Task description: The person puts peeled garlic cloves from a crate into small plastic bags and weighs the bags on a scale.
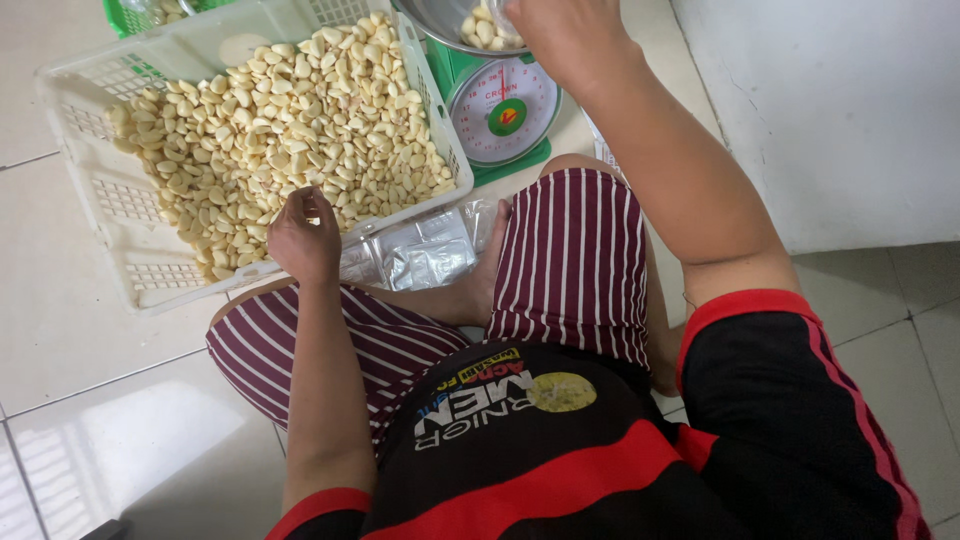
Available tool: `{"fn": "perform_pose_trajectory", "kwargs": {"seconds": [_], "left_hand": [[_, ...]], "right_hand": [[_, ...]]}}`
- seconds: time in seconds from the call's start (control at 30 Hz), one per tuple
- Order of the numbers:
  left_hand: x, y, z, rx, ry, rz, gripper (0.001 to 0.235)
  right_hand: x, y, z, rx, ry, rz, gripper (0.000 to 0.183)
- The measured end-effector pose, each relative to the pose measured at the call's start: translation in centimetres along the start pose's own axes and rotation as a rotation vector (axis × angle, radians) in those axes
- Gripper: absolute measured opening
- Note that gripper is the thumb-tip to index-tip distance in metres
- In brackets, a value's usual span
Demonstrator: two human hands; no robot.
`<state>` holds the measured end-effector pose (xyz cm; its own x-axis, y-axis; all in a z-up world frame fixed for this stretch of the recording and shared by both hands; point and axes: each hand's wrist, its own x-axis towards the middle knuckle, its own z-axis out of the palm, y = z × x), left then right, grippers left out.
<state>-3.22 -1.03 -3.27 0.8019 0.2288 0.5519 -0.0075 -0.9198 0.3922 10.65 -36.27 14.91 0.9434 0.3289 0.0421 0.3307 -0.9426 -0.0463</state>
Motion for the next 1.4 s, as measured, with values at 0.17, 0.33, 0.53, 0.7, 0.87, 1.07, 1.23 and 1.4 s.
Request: {"fn": "perform_pose_trajectory", "kwargs": {"seconds": [0.17, 0.33, 0.53, 0.7, 0.87, 1.07, 1.23, 1.4], "left_hand": [[0.2, 0.3, -0.3, -0.01, -0.021, -0.012, 0.021], [-0.1, -0.2, 0.3, 0.002, -0.015, -0.021, 0.023], [-0.2, -0.4, 0.5, 0.011, -0.006, -0.062, 0.016], [-0.3, 0.1, -0.1, 0.038, -0.031, -0.053, 0.019], [0.1, 0.4, -0.4, 0.053, -0.05, -0.072, 0.018], [0.2, 0.9, -0.8, 0.022, -0.035, -0.083, 0.017], [0.4, 0.8, -0.7, 0.042, -0.025, -0.078, 0.017], [0.2, 0.5, -0.4, 0.032, -0.028, -0.079, 0.017]], "right_hand": [[-0.7, -1.7, -4.2, 0.302, -0.234, 0.37, 0.047], [-2.1, -1.8, -6.0, 0.477, -0.042, 0.166, 0.045], [-4.7, -7.4, -4.4, 0.796, 0.149, -0.528, 0.009], [-3.0, -13.1, 7.2, 0.643, -0.227, -0.543, 0.011], [-0.6, -14.8, 14.2, 0.436, -0.506, -0.123, 0.03], [1.1, -14.9, 18.3, 0.288, -0.559, -0.122, 0.033], [1.2, -15.3, 18.9, 0.306, -0.53, -0.077, 0.027], [0.8, -14.9, 18.5, 0.329, -0.52, -0.092, 0.03]]}}
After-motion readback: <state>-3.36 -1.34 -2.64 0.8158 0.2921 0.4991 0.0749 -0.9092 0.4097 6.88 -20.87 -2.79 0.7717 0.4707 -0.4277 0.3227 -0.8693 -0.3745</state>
